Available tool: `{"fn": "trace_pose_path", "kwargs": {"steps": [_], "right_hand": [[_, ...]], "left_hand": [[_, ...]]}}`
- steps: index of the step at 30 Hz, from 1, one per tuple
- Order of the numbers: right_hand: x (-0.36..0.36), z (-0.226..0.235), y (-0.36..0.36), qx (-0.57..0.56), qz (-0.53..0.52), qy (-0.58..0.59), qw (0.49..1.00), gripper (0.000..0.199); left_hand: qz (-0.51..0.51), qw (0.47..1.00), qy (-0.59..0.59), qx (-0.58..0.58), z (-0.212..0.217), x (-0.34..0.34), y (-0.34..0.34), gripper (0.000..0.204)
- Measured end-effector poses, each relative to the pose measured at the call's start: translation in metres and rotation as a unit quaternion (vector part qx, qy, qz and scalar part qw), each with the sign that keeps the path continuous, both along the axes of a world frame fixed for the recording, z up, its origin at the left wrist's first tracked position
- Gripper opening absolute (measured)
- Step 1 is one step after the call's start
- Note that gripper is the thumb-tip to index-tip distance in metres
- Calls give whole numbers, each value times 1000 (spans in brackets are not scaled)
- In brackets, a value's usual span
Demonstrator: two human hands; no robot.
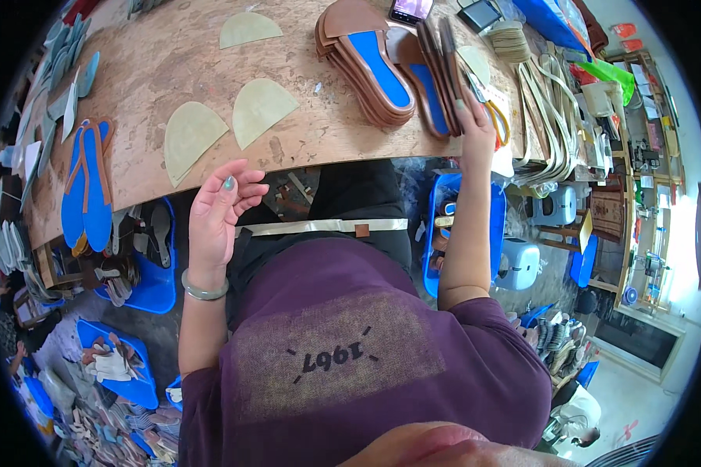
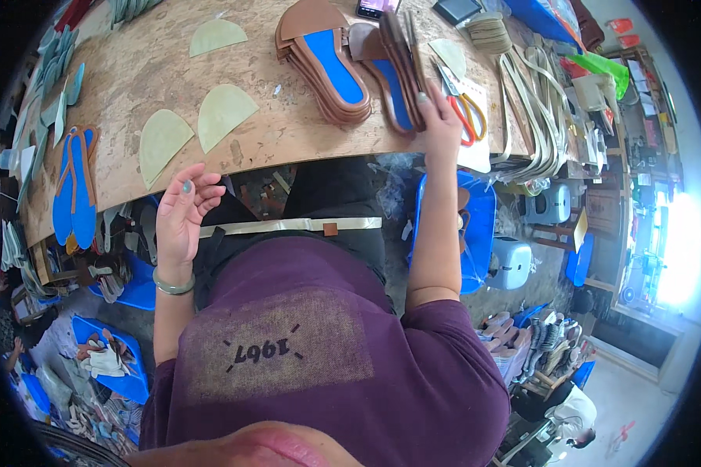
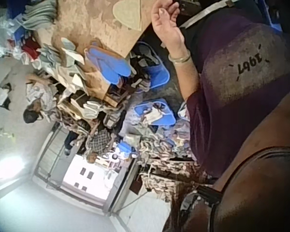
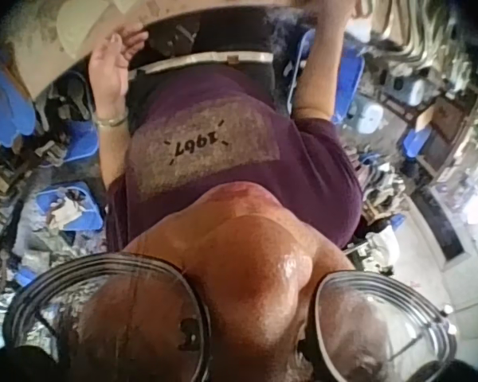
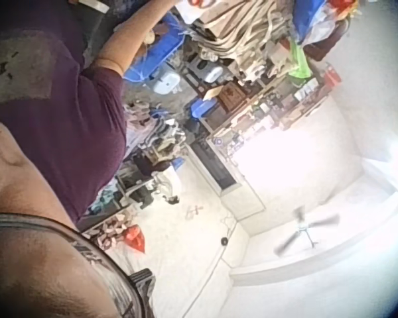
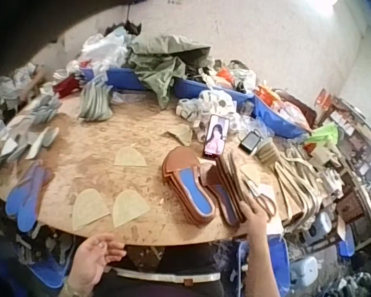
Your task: The person assembles slipper soles by peeling protective paper from adhesive surfaces and pressing them onto brown slipper bases. They stack the assembled units, bundle them with a rubber band, and place the bundle into a blue bin.
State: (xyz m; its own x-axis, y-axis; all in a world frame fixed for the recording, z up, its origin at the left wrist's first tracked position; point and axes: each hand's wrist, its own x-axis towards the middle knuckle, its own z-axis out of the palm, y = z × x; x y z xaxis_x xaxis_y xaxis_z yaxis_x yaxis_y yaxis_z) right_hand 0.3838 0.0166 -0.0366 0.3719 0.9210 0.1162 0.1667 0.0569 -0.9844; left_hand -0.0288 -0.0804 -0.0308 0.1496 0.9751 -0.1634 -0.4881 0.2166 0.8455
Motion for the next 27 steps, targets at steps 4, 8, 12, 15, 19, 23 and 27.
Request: {"fn": "trace_pose_path", "kwargs": {"steps": [4,8,12,15,19,23,27], "right_hand": [[1,23,-2,2,-29,200,979,42],[3,26,-4,25,-27,110,993,43],[-9,16,-2,55,-4,-342,938,44],[-31,8,-6,68,19,-553,830,46],[-60,44,-14,190,-30,-504,842,40],[-158,72,-19,271,181,-377,867,28],[-238,64,-20,283,335,-327,837,26]], "left_hand": [[-2,1000,-2,-1,-5,-3,-2,37],[-8,1000,-6,-1,-6,-1,-1,37],[-13,1000,-6,-5,-5,1,0,37],[-22,1000,-3,-9,-3,3,-1,35],[-37,999,25,-7,-7,-2,-5,33],[-41,998,48,-2,-1,-4,-10,33],[91,941,309,105,9,-39,-7,31]]}}
